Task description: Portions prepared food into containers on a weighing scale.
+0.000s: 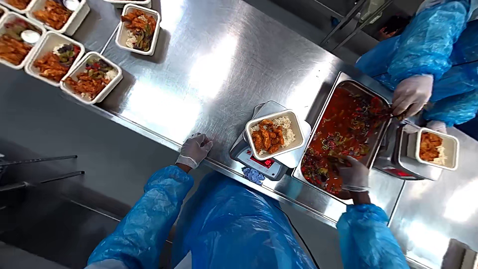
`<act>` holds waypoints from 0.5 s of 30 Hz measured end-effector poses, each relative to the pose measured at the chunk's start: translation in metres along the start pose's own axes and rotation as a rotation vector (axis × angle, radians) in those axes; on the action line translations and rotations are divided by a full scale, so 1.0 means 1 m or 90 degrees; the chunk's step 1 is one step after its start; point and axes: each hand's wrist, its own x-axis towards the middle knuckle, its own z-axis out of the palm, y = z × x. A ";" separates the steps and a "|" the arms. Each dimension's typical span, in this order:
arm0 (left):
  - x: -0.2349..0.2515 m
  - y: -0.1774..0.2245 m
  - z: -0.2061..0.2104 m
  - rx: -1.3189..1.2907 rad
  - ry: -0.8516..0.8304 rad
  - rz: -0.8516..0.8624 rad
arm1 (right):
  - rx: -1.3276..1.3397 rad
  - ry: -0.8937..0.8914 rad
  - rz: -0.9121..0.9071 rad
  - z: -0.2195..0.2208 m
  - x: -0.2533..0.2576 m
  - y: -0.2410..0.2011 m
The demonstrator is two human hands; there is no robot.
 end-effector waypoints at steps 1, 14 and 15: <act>-0.013 0.003 0.000 -0.018 0.014 0.004 | 0.020 0.010 0.003 -0.014 -0.001 0.002; -0.069 0.051 0.058 -0.020 0.026 0.036 | 0.009 -0.016 -0.014 0.022 0.012 0.079; -0.071 0.057 0.065 -0.032 0.043 0.038 | 0.022 0.006 -0.031 0.019 0.011 0.082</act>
